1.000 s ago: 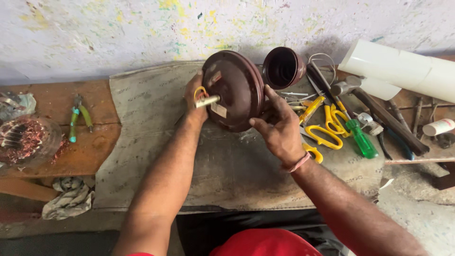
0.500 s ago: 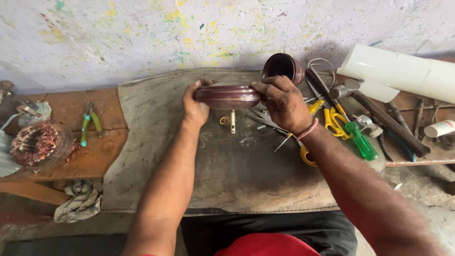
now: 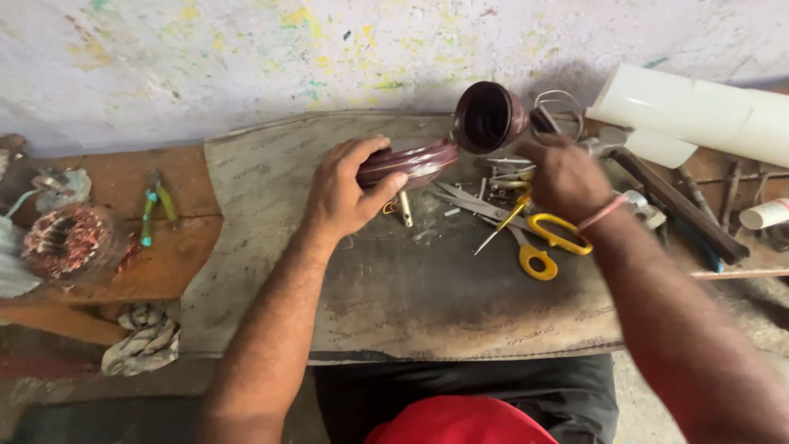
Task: The person disassembles a ceiling fan motor on a workbench by hand, using a screwdriver and a hammer to pry open the casing and manipulate internal components like wires and screws.
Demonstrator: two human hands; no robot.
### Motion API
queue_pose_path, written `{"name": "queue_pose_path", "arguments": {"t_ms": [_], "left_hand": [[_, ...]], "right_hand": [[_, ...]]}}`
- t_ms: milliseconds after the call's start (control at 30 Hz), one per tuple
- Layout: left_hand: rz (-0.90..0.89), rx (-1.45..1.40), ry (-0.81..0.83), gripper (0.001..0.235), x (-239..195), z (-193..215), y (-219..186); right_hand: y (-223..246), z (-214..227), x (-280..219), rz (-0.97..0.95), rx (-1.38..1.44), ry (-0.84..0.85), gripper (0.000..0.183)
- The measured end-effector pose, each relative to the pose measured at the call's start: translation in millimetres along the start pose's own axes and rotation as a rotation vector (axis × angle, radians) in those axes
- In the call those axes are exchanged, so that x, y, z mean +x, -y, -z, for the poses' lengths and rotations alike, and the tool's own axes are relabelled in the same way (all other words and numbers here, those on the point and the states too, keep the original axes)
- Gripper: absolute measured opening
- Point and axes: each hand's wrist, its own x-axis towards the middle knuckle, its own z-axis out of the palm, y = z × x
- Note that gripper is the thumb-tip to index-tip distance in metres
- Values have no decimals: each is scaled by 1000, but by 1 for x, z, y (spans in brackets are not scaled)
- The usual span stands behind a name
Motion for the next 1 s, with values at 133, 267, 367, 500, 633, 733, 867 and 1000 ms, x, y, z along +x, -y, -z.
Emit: {"name": "queue_pose_path", "arguments": {"t_ms": [133, 267, 367, 500, 633, 733, 867, 1000], "left_hand": [[-8, 89, -42, 47, -3, -4, -3], [40, 155, -95, 50, -14, -15, 0], [194, 228, -69, 62, -22, -30, -6], [247, 293, -1, 67, -24, -25, -12], [42, 221, -19, 60, -10, -16, -17], [-56, 63, 34, 56, 7, -12, -21], [40, -11, 159, 50, 21, -9, -30], [-26, 19, 95, 47, 24, -15, -31]], "right_hand": [[-15, -8, -19, -45, -333, 230, 23], [-19, -15, -21, -11, -401, 207, 20], [-30, -11, -25, 82, -343, 9, 18], [-20, 9, -43, 72, -164, -225, 18], [11, 29, -68, 99, 75, -345, 28], [35, 32, -90, -51, 125, -308, 36], [59, 30, -105, -105, 95, -451, 36], [74, 22, -102, -55, 53, -518, 38]]}}
